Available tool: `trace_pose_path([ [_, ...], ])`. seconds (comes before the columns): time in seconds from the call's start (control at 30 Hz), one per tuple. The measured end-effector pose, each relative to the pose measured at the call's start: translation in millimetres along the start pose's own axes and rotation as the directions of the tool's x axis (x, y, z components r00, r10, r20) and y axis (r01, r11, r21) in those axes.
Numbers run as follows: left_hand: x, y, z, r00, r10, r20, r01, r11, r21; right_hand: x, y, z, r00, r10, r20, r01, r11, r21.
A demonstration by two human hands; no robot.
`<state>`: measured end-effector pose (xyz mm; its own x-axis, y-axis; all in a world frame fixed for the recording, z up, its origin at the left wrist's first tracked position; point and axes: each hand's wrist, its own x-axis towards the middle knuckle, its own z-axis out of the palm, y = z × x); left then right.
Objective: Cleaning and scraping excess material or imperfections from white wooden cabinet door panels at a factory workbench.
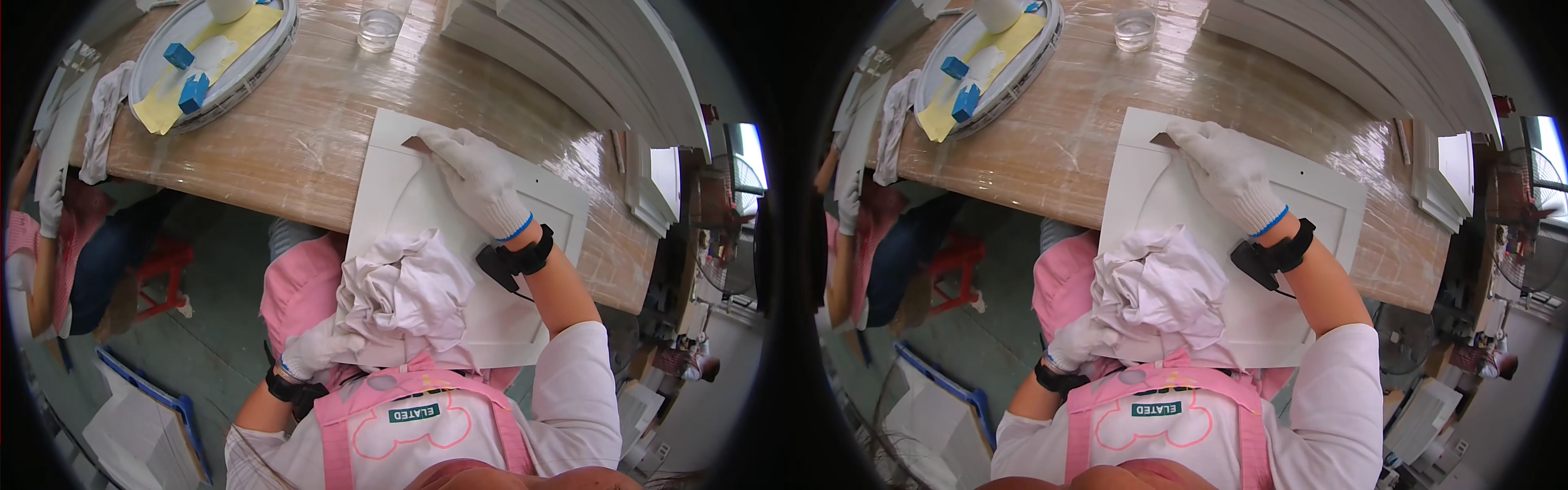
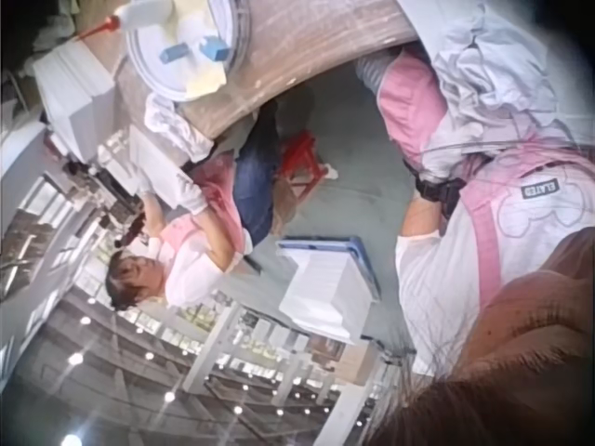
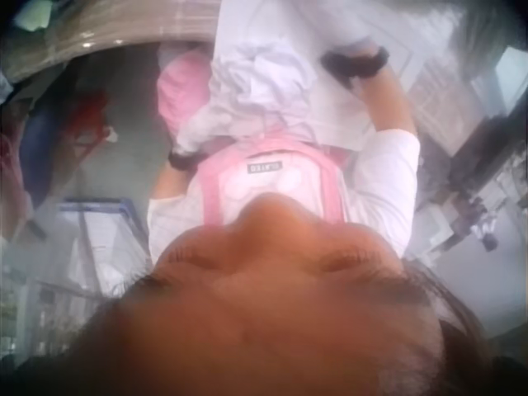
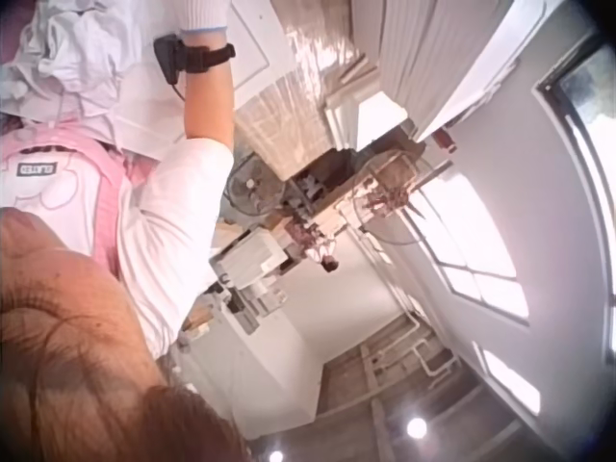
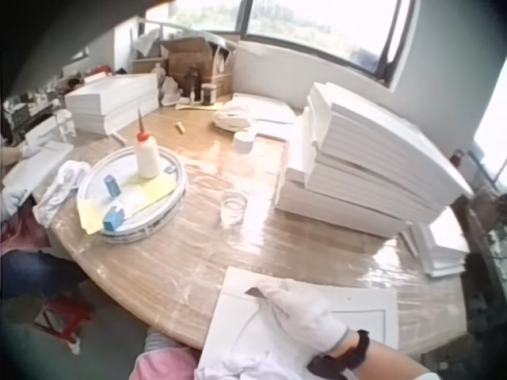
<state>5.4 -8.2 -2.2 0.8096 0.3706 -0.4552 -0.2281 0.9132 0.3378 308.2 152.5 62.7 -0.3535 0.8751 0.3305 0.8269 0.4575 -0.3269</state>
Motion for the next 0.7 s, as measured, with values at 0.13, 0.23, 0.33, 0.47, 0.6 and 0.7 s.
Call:
trace_pose_path([
  [0.13, -0.3, 4.9, -2.3, 0.997, -0.044, 0.07, 0.043, 0.999, 0.014, 3.7, -8.2, -1.5, 0.987, 0.148, 0.062, -0.144, 0.987, -0.065],
  [0.23, -1.6, 6.7, 1.7, 0.997, -0.048, 0.059, 0.046, 0.998, 0.044, 3.3, -7.3, 0.1, 0.996, 0.084, 0.028, -0.082, 0.994, -0.068],
  [0.33, -0.9, 3.8, 6.9, 0.999, 0.022, -0.028, -0.023, 1.0, -0.013, 4.4, -7.3, -0.1, 0.999, 0.023, 0.029, -0.023, 1.0, -0.01],
  [0.47, 1.9, 3.8, 4.5, 1.0, -0.004, -0.001, 0.004, 1.0, -0.025, 2.8, -7.8, 2.3, 0.997, 0.068, 0.04, -0.068, 0.998, 0.013],
  [0.6, 2.4, 1.6, 0.6, 1.0, -0.004, 0.022, 0.004, 1.0, -0.012, 6.5, -12.7, 1.9, 0.995, 0.09, 0.05, -0.088, 0.995, -0.038],
  [0.7, 2.1, -3.1, -2.5, 0.999, 0.034, 0.014, -0.034, 0.999, 0.005, 6.9, -13.4, 5.5, 0.997, 0.082, 0.007, -0.082, 0.996, -0.027],
])
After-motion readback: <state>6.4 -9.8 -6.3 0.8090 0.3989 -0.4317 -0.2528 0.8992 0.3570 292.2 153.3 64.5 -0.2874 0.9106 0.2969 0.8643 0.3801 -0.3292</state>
